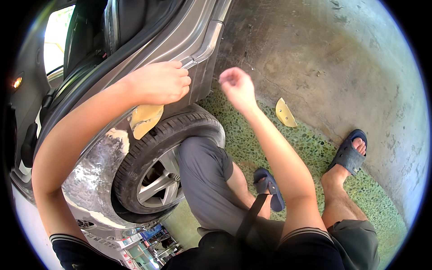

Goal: The person applies a transparent protective film to the rear quarter panel and door of a gray sedan. They use a yellow squeegee to smooth the film and remove bubbles, working along the body lines and edges. The person also uses a small tool to tuck the film into the door gap.

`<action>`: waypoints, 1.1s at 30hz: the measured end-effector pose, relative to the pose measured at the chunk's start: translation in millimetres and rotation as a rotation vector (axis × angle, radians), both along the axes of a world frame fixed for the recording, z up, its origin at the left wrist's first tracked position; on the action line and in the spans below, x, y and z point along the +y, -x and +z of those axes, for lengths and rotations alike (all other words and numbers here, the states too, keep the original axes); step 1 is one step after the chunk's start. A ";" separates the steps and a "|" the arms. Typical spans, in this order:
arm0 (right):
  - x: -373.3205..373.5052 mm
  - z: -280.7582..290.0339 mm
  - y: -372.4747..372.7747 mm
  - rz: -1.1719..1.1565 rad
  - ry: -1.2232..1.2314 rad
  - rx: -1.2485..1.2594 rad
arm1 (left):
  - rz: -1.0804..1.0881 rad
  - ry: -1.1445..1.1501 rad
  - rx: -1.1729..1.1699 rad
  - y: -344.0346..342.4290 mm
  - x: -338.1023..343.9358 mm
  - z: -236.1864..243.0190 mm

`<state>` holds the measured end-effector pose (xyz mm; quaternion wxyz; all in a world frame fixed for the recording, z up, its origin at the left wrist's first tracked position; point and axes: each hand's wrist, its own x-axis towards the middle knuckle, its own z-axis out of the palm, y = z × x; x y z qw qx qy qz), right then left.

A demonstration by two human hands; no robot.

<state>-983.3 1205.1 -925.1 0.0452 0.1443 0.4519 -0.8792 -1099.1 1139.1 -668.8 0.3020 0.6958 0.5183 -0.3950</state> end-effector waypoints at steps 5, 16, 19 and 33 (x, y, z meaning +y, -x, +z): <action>-17.9 9.7 -20.8 0.531 0.168 0.314 | -0.003 0.085 -0.022 -17.0 6.2 -9.4; -24.8 73.2 -1.2 0.482 0.475 0.128 | 0.179 -0.184 -0.328 -169.1 0.2 9.1; -24.4 100.4 5.8 0.411 0.089 0.158 | 0.181 -0.273 -0.127 -156.0 -3.2 31.6; -0.1 122.3 46.9 -0.232 -0.597 1.015 | 0.909 -0.413 0.266 -84.1 -60.3 150.0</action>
